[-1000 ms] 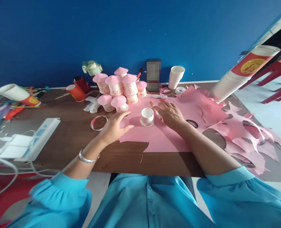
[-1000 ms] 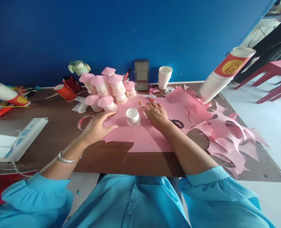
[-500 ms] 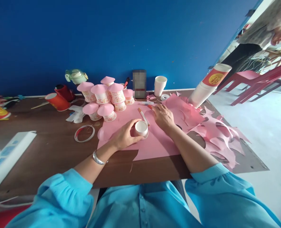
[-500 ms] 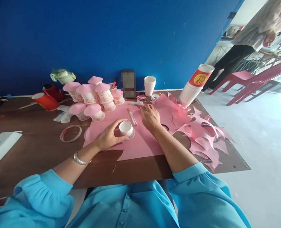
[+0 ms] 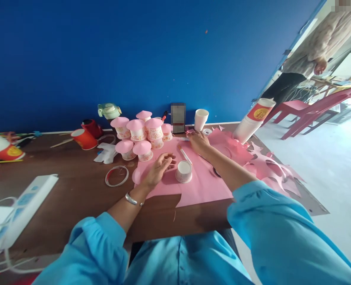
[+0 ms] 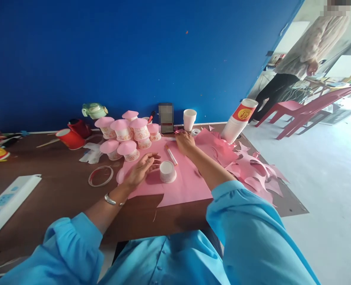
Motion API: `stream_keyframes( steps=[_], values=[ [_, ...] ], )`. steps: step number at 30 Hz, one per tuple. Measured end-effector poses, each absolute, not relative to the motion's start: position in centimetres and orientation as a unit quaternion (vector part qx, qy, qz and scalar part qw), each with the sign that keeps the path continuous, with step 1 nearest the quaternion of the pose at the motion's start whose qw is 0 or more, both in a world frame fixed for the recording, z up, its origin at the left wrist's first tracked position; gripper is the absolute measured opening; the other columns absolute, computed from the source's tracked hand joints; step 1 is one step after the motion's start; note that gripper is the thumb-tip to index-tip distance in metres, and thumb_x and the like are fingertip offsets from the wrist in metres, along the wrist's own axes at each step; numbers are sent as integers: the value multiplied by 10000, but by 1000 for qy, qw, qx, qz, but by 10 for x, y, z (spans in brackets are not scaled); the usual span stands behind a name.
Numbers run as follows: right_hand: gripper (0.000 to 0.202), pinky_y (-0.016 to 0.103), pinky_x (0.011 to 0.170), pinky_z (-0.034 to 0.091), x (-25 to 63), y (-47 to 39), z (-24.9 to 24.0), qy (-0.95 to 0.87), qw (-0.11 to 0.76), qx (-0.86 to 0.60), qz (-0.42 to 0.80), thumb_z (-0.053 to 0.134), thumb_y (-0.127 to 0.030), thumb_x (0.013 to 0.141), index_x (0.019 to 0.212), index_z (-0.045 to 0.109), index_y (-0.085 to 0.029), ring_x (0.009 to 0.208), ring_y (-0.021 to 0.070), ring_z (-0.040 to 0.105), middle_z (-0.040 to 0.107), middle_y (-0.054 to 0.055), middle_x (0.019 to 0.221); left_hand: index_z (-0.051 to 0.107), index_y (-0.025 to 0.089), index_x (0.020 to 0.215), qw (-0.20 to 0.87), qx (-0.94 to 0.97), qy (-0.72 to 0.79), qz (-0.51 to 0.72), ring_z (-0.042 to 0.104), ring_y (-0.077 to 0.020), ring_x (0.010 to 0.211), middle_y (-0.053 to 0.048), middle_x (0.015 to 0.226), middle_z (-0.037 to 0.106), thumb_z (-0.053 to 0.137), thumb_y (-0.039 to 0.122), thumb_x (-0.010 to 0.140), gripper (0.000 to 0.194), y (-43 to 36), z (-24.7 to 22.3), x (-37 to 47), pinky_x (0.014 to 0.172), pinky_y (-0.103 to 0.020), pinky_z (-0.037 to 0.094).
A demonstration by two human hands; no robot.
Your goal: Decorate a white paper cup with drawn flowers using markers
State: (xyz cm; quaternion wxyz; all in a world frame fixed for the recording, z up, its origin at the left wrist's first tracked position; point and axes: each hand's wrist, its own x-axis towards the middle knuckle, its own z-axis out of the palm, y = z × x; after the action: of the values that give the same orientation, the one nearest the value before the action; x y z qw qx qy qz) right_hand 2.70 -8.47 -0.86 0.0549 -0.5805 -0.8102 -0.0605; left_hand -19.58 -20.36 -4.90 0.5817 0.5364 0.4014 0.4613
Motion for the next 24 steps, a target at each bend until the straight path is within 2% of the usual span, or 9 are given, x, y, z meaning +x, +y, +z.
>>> stream_keyframes(
  steps=[1, 3, 6, 8, 10, 12, 15, 24],
  values=[
    [337, 451, 991, 591, 25, -81, -9, -814, 45, -576, -68, 638, -409, 1022, 1299, 629, -218, 1157, 230, 662, 636, 96, 1360, 567, 199, 1262, 577, 541, 406, 459, 723, -226, 1118, -156, 1347, 663, 630, 588, 929, 516, -204, -48, -195, 991, -423, 604],
    [380, 462, 972, 599, 23, -77, -10, -822, 31, -563, -83, 659, -418, 1009, 1311, 616, -192, 1143, 237, 670, 639, 98, 1342, 566, 208, 1240, 562, 560, 413, 448, 738, -207, 1038, -133, 1271, 700, 637, 601, 913, 516, -206, -45, -195, 942, -399, 617],
    [402, 468, 968, 601, 26, -76, -11, -838, 19, -536, -96, 677, -427, 996, 1306, 617, -178, 1144, 243, 671, 641, 101, 1334, 578, 218, 1196, 537, 587, 421, 436, 744, -194, 965, -93, 1143, 742, 639, 608, 904, 491, -209, -40, -196, 919, -381, 613],
    [386, 457, 998, 581, 30, -75, -9, -848, 14, -520, -100, 628, -359, 1026, 1370, 587, -189, 1175, 248, 658, 632, 116, 1361, 596, 223, 1176, 528, 598, 425, 428, 743, -193, 952, -78, 1111, 750, 638, 598, 908, 463, -210, -38, -196, 912, -377, 608],
    [465, 433, 1034, 538, 34, -72, -6, -853, 11, -511, -102, 503, -207, 1050, 1514, 472, -190, 1233, 261, 626, 608, 154, 1409, 611, 222, 1184, 528, 601, 431, 417, 739, -192, 950, -75, 1117, 750, 633, 591, 914, 458, -210, -38, -196, 899, -371, 604],
    [619, 418, 1047, 492, 36, -66, -2, -853, 11, -511, -104, 377, -86, 1020, 1629, 290, -158, 1282, 285, 584, 574, 199, 1443, 622, 215, 1197, 541, 593, 433, 410, 730, -184, 943, -77, 1132, 743, 648, 584, 910, 468, -209, -39, -195, 888, -357, 595],
    [690, 422, 1033, 462, 36, -51, 4, -845, 19, -524, -108, 332, -73, 992, 1660, 163, -102, 1287, 321, 551, 547, 232, 1438, 644, 199, 1174, 574, 566, 425, 411, 713, -178, 929, -74, 1104, 733, 699, 575, 881, 480, -206, -41, -194, 879, -344, 582],
    [676, 417, 1015, 412, 28, -25, -1, -840, 13, -534, -96, 405, -127, 997, 1652, 239, -156, 1223, 322, 555, 569, 218, 1365, 680, 171, 1130, 598, 550, 415, 409, 705, -194, 935, -73, 1024, 737, 751, 557, 839, 489, -202, -48, -195, 876, -350, 564]
  ],
)
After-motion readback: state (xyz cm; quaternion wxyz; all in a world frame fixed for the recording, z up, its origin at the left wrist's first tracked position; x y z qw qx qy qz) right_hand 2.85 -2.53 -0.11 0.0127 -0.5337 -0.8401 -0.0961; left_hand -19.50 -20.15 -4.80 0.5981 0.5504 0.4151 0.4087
